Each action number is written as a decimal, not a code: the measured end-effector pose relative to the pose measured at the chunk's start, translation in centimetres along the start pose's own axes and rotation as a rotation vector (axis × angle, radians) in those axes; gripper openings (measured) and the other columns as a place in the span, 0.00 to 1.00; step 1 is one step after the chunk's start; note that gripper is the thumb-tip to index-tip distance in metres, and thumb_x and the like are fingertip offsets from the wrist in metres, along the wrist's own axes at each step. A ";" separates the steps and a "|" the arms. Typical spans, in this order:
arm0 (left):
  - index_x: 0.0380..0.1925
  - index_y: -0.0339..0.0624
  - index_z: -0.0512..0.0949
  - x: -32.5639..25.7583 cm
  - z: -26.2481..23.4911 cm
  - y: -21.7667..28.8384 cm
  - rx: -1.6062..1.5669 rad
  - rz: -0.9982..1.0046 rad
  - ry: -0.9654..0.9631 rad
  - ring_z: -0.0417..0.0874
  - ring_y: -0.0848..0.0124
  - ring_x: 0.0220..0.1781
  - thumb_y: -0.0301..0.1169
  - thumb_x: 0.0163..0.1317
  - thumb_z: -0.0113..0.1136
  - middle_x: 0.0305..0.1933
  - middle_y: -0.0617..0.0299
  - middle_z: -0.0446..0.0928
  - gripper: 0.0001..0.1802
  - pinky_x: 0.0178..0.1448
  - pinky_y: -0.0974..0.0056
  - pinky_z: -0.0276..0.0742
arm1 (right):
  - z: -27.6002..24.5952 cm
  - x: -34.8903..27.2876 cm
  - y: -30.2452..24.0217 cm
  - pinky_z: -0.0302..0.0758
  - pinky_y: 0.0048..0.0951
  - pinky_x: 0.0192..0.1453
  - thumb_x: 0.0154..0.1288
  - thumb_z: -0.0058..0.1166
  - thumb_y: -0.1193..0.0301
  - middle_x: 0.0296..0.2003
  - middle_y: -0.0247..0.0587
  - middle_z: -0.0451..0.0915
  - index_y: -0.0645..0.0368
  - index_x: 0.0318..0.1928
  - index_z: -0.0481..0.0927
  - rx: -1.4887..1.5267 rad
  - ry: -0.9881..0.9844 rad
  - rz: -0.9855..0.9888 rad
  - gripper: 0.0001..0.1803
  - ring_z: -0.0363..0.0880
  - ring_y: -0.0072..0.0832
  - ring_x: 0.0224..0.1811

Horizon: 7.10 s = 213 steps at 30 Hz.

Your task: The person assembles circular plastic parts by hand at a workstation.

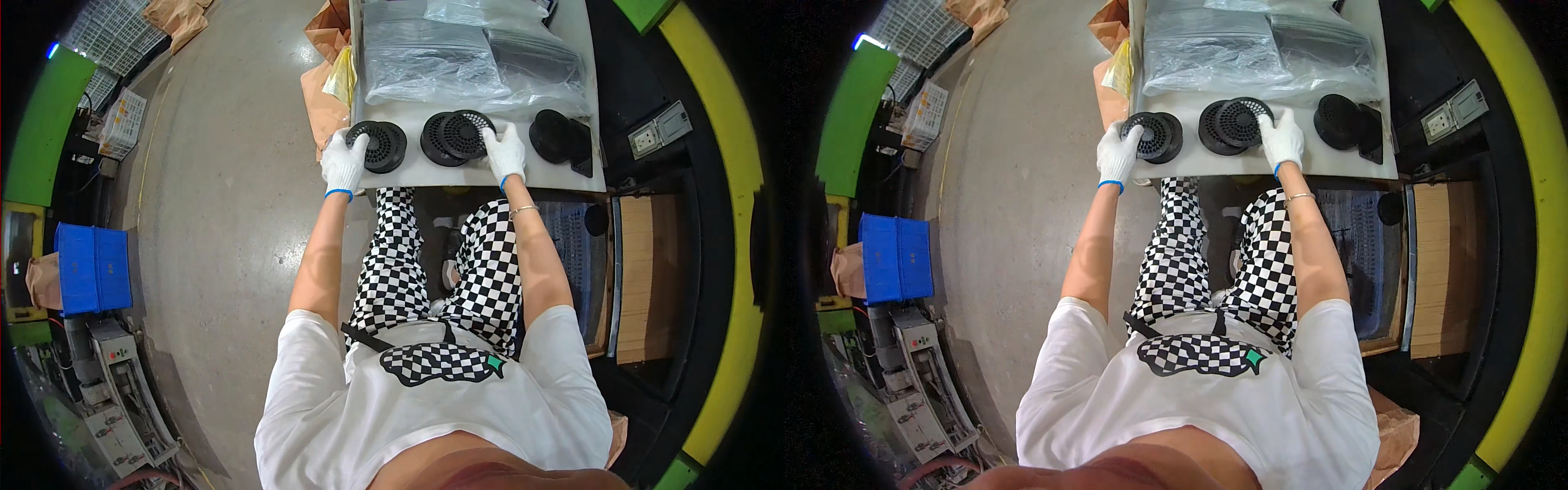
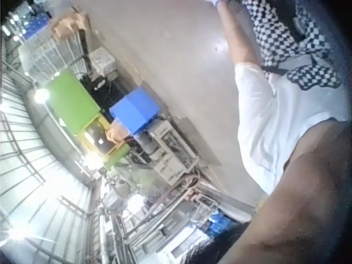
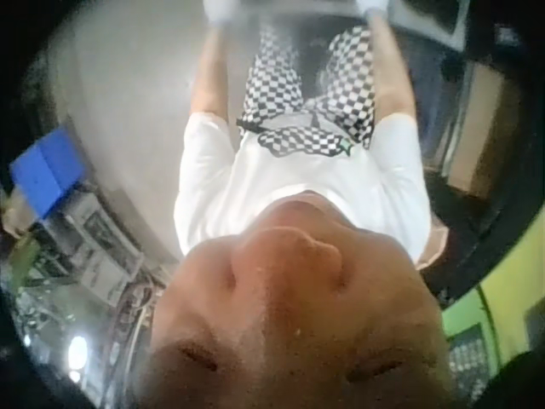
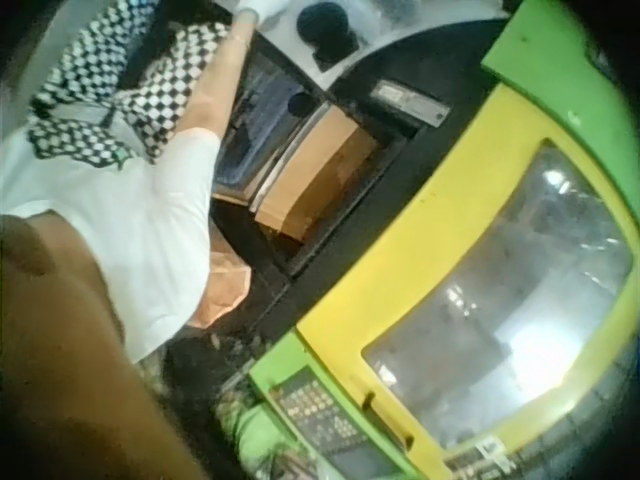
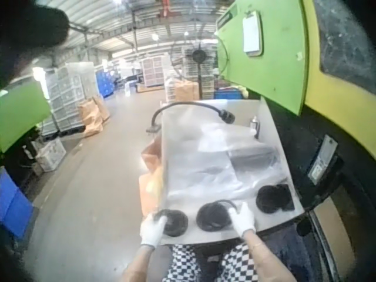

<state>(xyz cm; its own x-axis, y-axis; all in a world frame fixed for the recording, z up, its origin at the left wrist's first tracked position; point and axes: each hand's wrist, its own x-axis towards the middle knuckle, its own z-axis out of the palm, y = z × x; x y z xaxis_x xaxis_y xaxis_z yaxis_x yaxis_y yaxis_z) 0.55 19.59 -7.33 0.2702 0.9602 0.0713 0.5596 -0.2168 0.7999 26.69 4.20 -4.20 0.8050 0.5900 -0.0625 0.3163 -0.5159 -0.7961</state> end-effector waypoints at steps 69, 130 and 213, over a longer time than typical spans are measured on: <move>0.49 0.43 0.76 -24.6 5.6 -2.6 0.122 0.402 -0.606 0.78 0.55 0.50 0.31 0.61 0.56 0.50 0.51 0.76 0.16 0.54 0.57 0.75 | -9.0 -22.6 26.8 0.68 0.53 0.63 0.62 0.54 0.51 0.70 0.50 0.56 0.51 0.61 0.68 -0.706 -0.238 0.667 0.30 0.56 0.53 0.71; 0.41 0.43 0.80 -24.4 5.7 -2.1 0.045 0.494 -0.589 0.82 0.58 0.41 0.29 0.61 0.57 0.43 0.52 0.79 0.09 0.46 0.60 0.78 | -14.1 -29.8 21.1 0.46 0.63 0.71 0.51 0.65 0.57 0.75 0.44 0.42 0.28 0.73 0.48 -1.116 -0.814 0.125 0.52 0.40 0.51 0.76; 0.39 0.36 0.83 -23.6 6.4 -3.2 0.105 0.397 -0.754 0.82 0.58 0.46 0.35 0.63 0.56 0.42 0.49 0.82 0.14 0.53 0.61 0.75 | -42.7 -43.5 6.0 0.79 0.52 0.54 0.62 0.55 0.77 0.39 0.41 0.82 0.56 0.41 0.79 1.118 1.040 -0.390 0.06 0.81 0.35 0.47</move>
<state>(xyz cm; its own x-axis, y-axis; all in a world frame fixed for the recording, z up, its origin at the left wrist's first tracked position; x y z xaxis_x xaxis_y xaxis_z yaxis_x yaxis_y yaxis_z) -2.65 -3.45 -15.40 0.8891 0.4440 -0.1112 0.3733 -0.5628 0.7375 15.06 -51.09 19.41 0.8933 -0.3395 0.2945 0.4413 0.5389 -0.7175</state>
